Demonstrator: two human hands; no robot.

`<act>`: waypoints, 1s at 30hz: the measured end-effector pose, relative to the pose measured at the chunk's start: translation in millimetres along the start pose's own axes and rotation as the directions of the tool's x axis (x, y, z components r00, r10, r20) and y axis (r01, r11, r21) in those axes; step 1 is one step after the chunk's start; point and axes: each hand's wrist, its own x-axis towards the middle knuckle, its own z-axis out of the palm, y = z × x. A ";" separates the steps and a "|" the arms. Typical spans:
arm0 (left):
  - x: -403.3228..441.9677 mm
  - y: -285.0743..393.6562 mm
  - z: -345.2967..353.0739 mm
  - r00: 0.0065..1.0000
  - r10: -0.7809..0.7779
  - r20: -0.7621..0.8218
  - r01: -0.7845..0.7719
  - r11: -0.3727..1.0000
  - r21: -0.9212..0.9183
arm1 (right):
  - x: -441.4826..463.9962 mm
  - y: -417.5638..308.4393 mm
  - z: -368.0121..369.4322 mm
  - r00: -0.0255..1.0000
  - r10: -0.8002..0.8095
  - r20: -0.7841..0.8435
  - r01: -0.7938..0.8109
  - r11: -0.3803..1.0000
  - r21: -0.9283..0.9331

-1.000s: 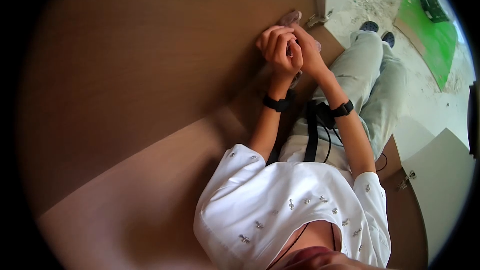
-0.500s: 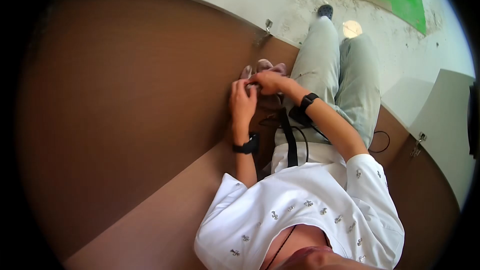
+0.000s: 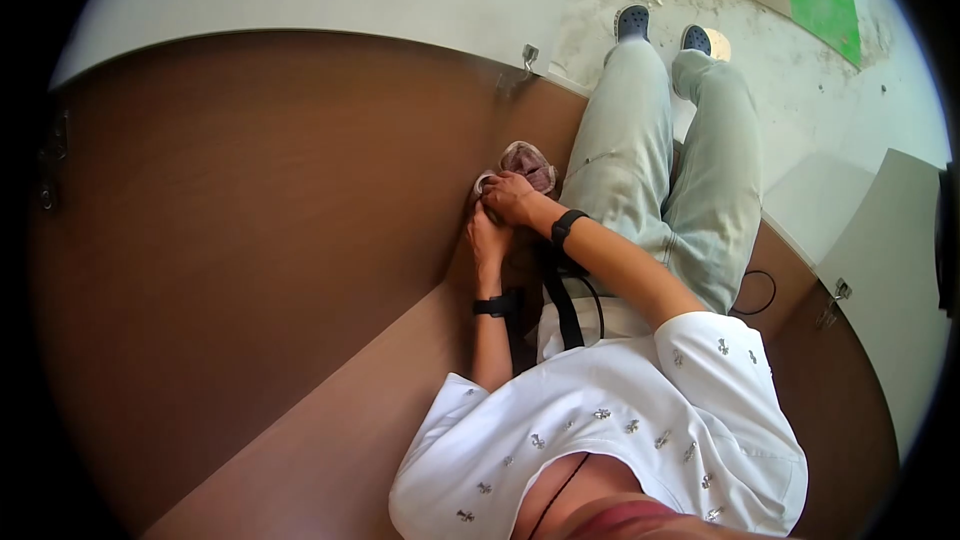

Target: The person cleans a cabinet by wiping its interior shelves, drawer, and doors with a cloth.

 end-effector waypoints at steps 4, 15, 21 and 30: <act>9.0 -4.9 20.7 0.957 0.187 -0.222 -0.193 0.981 -0.006 | -12.0 12.1 -12.5 0.990 0.039 -0.133 -0.036 0.999 0.026; 70.6 60.9 41.7 0.775 0.564 -0.285 -0.572 0.818 0.064 | -33.6 78.3 -60.5 0.859 0.390 -0.333 -0.356 0.921 0.160; 87.3 96.2 39.5 0.764 0.620 -0.180 -0.609 0.784 0.116 | -40.1 103.7 -80.6 0.844 0.406 -0.349 -0.398 0.912 0.099; 107.2 115.2 42.0 0.736 0.666 -0.121 -0.666 0.744 0.042 | -44.5 120.1 -96.6 0.847 0.440 -0.300 -0.466 0.884 -0.019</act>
